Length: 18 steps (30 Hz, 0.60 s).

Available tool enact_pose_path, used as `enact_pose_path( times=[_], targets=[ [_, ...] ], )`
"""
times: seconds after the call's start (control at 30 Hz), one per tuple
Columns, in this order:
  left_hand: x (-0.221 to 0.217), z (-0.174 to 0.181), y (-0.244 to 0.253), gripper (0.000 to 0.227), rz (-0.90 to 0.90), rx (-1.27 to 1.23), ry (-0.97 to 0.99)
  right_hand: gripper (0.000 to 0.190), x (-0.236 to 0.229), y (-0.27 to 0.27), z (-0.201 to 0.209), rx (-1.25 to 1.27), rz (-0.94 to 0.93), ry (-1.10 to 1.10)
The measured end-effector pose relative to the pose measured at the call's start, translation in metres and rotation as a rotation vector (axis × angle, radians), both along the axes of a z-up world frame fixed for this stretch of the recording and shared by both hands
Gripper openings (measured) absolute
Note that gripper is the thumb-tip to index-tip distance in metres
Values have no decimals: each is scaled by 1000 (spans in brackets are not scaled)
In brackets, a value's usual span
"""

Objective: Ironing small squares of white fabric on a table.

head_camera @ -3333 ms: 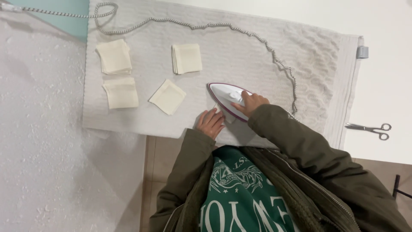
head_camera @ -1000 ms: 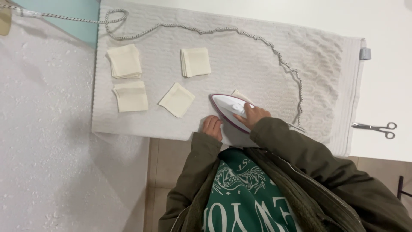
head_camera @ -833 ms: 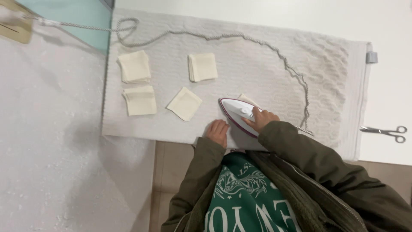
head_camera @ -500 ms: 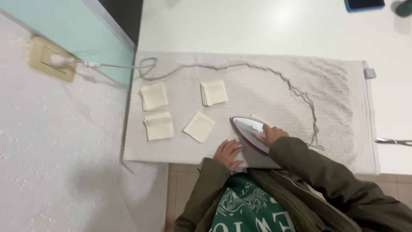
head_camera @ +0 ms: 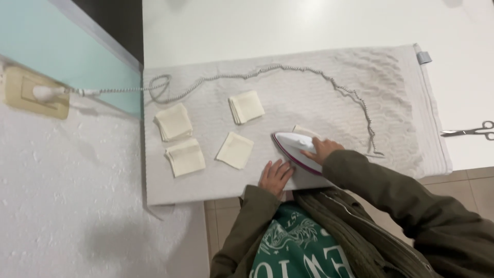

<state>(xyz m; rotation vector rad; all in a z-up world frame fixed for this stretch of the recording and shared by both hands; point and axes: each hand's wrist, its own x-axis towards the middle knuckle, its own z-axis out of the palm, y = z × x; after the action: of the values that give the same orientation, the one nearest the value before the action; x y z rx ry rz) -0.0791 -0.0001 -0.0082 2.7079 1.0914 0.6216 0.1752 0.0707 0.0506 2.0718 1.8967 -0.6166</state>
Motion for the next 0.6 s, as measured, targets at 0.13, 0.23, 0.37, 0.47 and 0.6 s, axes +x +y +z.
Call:
enact_pose_path(
  times=[0.13, 0.23, 0.37, 0.47, 0.6],
  targets=[
    [2, -12, 5, 66, -18, 30, -42, 70, -4, 2, 7, -45, -7, -25],
    [2, -2, 1, 67, -77, -166, -84, 67, -8, -6, 7, 90, -19, 18],
    [-2, 6, 4, 74, -50, -89, 27, 68, -9, -9, 17, -10, -56, 15],
    [2, 2, 8, 72, -70, -142, -74, 67, -10, -3, 11, 52, -34, -13],
    [0, -4, 2, 68, -17, 0, 8, 68, -3, -11, 7, 31, -43, 11]
  ],
)
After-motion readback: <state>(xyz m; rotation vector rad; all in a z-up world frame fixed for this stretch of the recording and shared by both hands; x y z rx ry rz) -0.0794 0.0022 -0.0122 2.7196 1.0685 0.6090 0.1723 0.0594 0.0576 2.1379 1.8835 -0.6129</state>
